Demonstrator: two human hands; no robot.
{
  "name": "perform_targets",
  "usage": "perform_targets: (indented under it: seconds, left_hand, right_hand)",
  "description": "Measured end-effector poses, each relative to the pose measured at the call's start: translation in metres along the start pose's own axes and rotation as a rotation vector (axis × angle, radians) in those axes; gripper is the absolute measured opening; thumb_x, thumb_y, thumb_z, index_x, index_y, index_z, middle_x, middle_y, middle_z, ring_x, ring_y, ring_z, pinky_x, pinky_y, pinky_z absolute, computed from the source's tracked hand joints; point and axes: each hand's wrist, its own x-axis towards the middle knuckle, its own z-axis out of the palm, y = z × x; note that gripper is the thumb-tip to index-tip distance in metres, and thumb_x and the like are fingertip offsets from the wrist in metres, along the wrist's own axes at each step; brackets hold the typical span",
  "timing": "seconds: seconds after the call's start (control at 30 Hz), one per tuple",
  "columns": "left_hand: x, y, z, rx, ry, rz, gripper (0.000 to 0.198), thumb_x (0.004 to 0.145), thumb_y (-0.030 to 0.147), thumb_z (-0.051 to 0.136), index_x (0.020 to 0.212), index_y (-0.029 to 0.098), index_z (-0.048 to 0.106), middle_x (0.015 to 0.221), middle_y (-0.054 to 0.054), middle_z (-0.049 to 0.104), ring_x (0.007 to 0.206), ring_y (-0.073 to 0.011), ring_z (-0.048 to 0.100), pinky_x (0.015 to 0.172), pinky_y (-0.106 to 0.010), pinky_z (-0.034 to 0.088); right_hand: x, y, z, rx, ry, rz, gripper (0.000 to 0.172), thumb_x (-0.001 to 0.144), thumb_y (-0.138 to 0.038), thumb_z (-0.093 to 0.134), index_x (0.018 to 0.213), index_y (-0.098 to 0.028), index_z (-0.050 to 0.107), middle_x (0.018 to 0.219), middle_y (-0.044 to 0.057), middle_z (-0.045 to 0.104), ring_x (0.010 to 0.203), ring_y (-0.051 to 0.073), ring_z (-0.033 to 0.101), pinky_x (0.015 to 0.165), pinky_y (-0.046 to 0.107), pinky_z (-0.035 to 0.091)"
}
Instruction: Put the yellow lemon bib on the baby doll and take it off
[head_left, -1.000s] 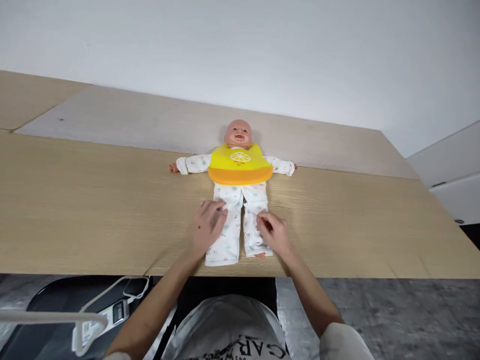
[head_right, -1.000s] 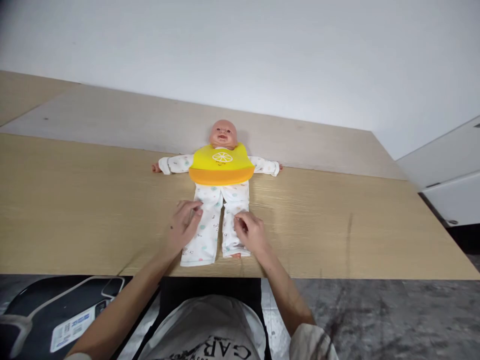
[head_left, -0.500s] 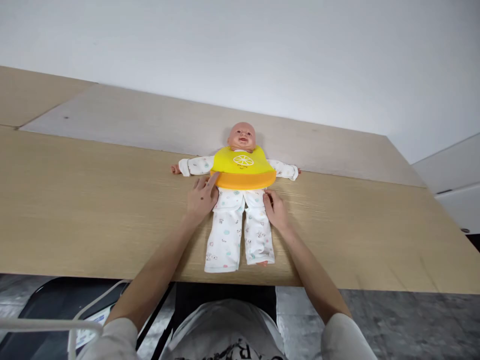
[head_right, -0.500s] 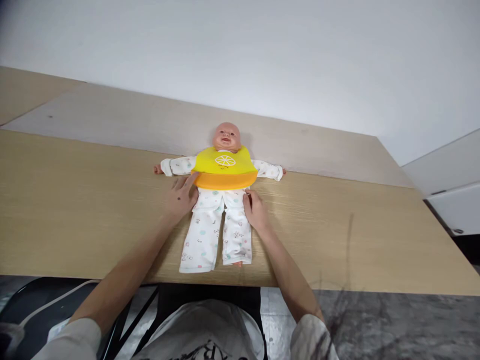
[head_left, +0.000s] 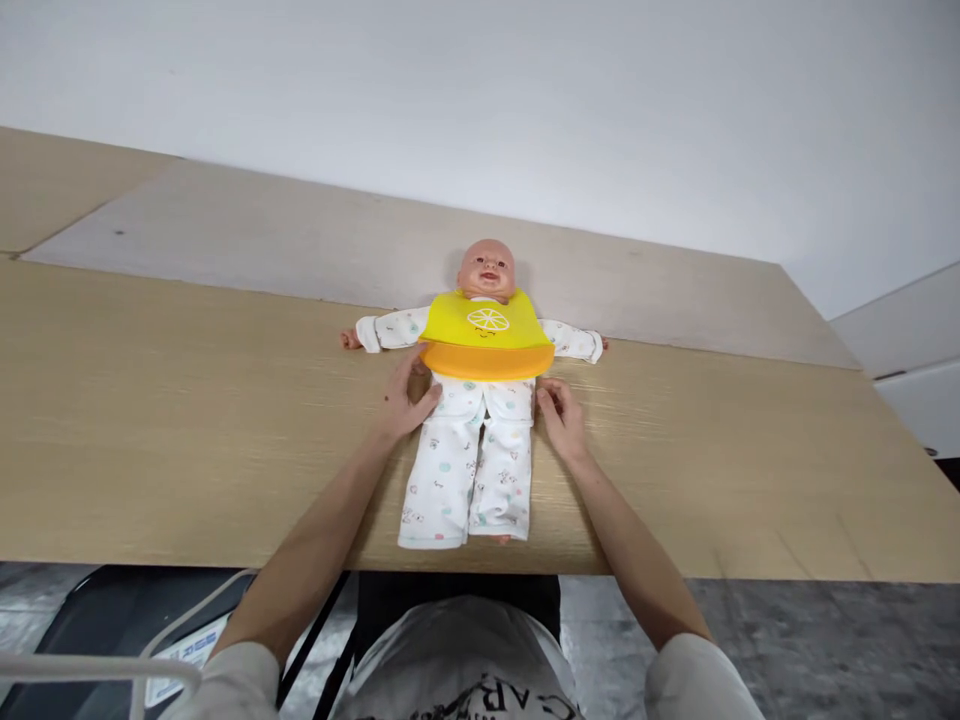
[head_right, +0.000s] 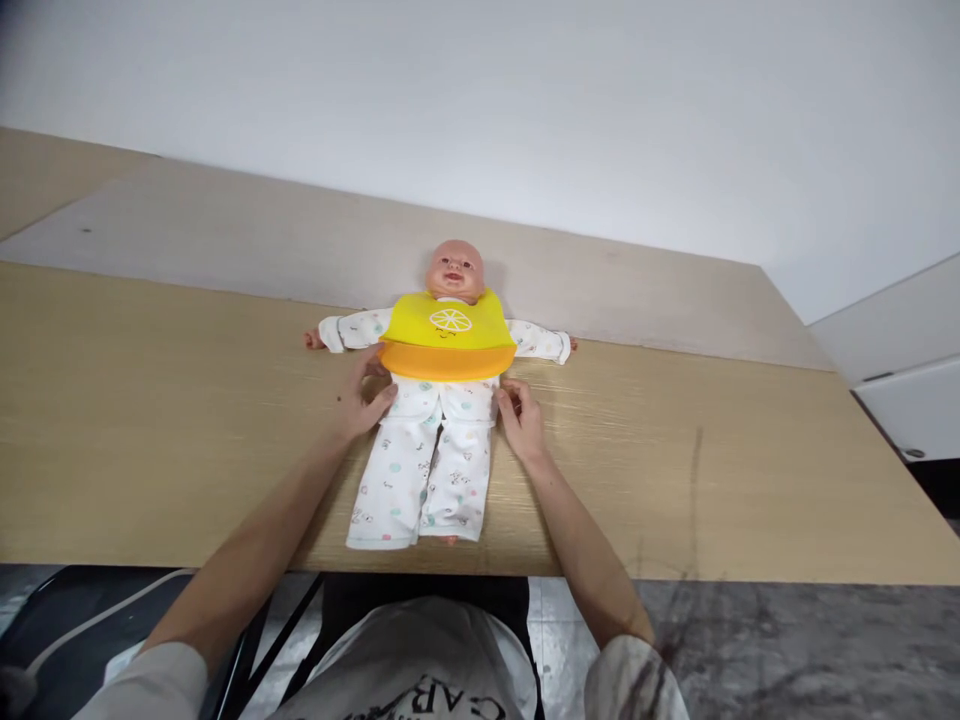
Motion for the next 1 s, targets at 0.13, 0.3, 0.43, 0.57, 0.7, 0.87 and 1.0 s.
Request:
perform_targets:
  seconds: [0.13, 0.3, 0.43, 0.57, 0.7, 0.87, 1.0]
  left_hand:
    - [0.006, -0.005, 0.002, -0.077, 0.004, -0.065, 0.079, 0.082, 0.058, 0.063, 0.144, 0.018, 0.038, 0.122, -0.015, 0.061, 0.099, -0.0218, 0.062, 0.090, -0.039, 0.054]
    - [0.014, -0.004, 0.002, -0.071, -0.018, -0.018, 0.067, 0.088, 0.056, 0.058, 0.141, 0.019, 0.044, 0.120, -0.013, 0.061, 0.100, -0.0201, 0.062, 0.092, -0.040, 0.053]
    - [0.019, 0.001, -0.001, 0.010, -0.014, 0.041, 0.066, 0.089, 0.061, 0.054, 0.137, 0.017, 0.049, 0.118, -0.013, 0.061, 0.103, -0.0220, 0.061, 0.094, -0.041, 0.052]
    - [0.022, 0.004, -0.002, 0.051, -0.006, 0.046, 0.060, 0.088, 0.065, 0.051, 0.128, 0.022, 0.056, 0.122, -0.012, 0.062, 0.111, -0.0256, 0.060, 0.098, -0.045, 0.051]
    - [0.022, 0.005, 0.000, 0.028, 0.018, 0.025, 0.055, 0.087, 0.066, 0.052, 0.121, 0.023, 0.060, 0.117, -0.011, 0.064, 0.105, -0.0257, 0.062, 0.096, -0.045, 0.052]
    - [0.019, 0.008, 0.003, 0.005, 0.052, 0.015, 0.052, 0.087, 0.063, 0.056, 0.116, 0.021, 0.062, 0.115, -0.011, 0.064, 0.099, -0.0243, 0.064, 0.094, -0.045, 0.054]
    - [0.017, 0.010, 0.006, 0.006, 0.083, -0.010, 0.050, 0.086, 0.063, 0.057, 0.113, 0.021, 0.064, 0.114, -0.011, 0.067, 0.092, -0.0224, 0.065, 0.090, -0.043, 0.055]
  right_hand:
    - [0.005, -0.005, -0.004, 0.065, 0.051, -0.032, 0.055, 0.088, -0.054, 0.056, 0.125, -0.013, 0.053, 0.099, 0.009, 0.063, 0.078, 0.012, 0.059, 0.062, 0.023, 0.047]
    - [0.017, -0.013, -0.009, -0.025, 0.016, -0.182, 0.060, 0.087, -0.049, 0.062, 0.137, -0.018, 0.051, 0.131, 0.013, 0.055, 0.099, 0.015, 0.060, 0.066, 0.022, 0.051]
    - [0.029, -0.014, -0.009, -0.173, 0.009, -0.306, 0.057, 0.088, -0.049, 0.061, 0.137, -0.019, 0.056, 0.134, 0.013, 0.054, 0.107, 0.018, 0.060, 0.065, 0.023, 0.053]
    - [0.032, -0.011, -0.006, -0.204, 0.049, -0.327, 0.054, 0.089, -0.053, 0.058, 0.129, -0.017, 0.062, 0.126, 0.013, 0.059, 0.101, 0.018, 0.062, 0.063, 0.024, 0.054]
    - [0.028, -0.008, 0.000, -0.236, 0.066, -0.308, 0.051, 0.091, -0.055, 0.055, 0.125, -0.017, 0.064, 0.119, 0.012, 0.064, 0.084, 0.015, 0.063, 0.063, 0.026, 0.053]
    - [0.025, -0.005, 0.004, -0.282, 0.083, -0.331, 0.047, 0.093, -0.052, 0.054, 0.121, -0.016, 0.066, 0.111, 0.010, 0.068, 0.075, 0.013, 0.061, 0.067, 0.028, 0.053]
    - [0.024, -0.004, 0.007, -0.295, 0.086, -0.326, 0.046, 0.094, -0.053, 0.053, 0.117, -0.015, 0.067, 0.113, 0.010, 0.069, 0.072, 0.013, 0.060, 0.065, 0.028, 0.052]
